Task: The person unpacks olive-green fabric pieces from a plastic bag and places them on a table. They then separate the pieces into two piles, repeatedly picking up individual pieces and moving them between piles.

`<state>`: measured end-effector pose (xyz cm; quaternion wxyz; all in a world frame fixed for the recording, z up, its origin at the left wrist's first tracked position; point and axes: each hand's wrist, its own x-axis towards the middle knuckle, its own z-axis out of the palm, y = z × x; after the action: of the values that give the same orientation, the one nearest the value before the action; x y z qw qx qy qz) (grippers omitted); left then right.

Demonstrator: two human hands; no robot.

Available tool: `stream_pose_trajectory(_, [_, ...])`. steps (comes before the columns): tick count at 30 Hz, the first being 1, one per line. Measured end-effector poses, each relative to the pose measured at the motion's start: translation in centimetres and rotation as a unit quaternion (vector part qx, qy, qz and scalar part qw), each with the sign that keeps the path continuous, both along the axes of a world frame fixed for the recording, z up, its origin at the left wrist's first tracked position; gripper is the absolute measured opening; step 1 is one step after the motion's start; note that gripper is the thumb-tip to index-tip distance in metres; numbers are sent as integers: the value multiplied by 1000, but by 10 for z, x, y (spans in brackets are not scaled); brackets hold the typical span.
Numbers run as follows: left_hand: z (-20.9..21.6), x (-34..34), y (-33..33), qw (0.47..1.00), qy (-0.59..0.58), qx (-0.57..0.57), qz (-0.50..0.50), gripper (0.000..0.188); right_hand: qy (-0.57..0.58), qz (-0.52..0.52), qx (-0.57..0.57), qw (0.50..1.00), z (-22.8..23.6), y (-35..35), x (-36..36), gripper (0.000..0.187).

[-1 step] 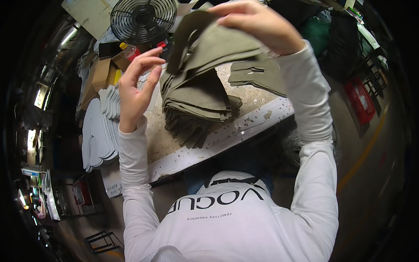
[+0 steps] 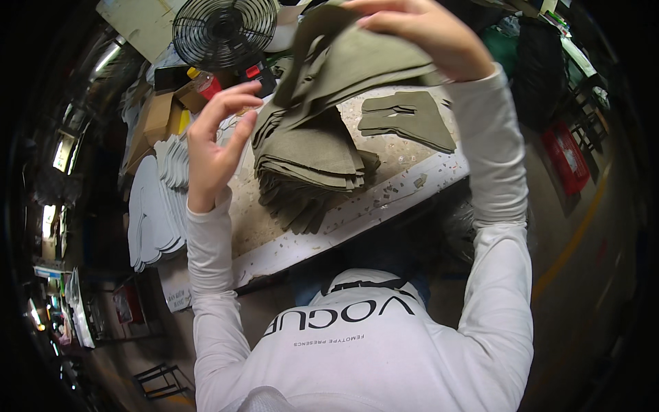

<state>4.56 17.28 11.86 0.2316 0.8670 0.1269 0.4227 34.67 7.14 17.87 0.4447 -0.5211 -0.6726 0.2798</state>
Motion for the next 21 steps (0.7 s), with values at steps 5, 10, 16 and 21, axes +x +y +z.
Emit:
stream_pose_trajectory(5, [-8,-3,-25,987,124,-36,-94,22,-41,-91,51,994,18,-56,61,48])
stream_pose_trajectory(10, [-12,4,-30,990,102,31,-89,27,-224,-209,-102,946,-14,-42,84,59])
stream_pose_trajectory(16, [-14,2,-30,991,104,15,-81,26,-262,-114,-159,945,-55,-3,73,59])
stream_pose_trajectory(21, [-15,0,-29,991,115,14,-67,25,-10,-96,-45,994,-85,17,77,58])
